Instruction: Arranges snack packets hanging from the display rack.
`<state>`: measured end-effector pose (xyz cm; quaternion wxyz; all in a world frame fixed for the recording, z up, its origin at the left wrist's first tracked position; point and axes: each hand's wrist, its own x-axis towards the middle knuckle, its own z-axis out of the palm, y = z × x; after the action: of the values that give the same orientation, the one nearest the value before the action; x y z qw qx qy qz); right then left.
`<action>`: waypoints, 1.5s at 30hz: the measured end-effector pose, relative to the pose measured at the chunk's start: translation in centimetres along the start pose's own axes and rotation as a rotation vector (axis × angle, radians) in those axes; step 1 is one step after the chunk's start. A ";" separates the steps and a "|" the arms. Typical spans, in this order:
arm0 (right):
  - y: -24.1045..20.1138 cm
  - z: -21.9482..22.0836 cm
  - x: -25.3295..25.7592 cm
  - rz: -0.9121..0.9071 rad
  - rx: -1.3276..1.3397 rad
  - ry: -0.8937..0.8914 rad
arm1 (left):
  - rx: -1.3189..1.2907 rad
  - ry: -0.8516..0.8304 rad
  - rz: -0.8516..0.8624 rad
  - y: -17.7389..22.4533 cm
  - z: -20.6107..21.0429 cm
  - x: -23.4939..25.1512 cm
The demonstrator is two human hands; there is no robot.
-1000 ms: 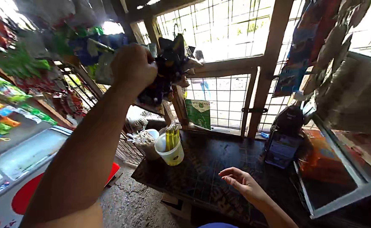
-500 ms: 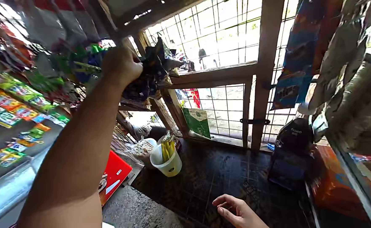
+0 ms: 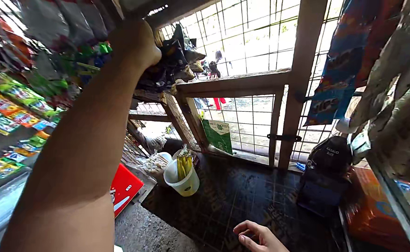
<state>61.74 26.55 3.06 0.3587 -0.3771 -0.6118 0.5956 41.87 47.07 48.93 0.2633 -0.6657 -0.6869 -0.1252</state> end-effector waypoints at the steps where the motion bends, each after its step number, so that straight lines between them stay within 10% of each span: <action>1: 0.1 0.0 0.0 -0.010 -0.007 0.003 | 0.008 -0.011 0.001 -0.1 -0.3 0.2; 45: 0.9 -0.4 0.2 -0.045 -0.191 -0.088 | 0.079 -0.154 0.188 -1.3 -2.3 4.7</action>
<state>62.02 26.93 2.13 0.3071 -0.3693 -0.6893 0.5424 41.18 49.76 53.58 0.2464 -0.7238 -0.6442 -0.0214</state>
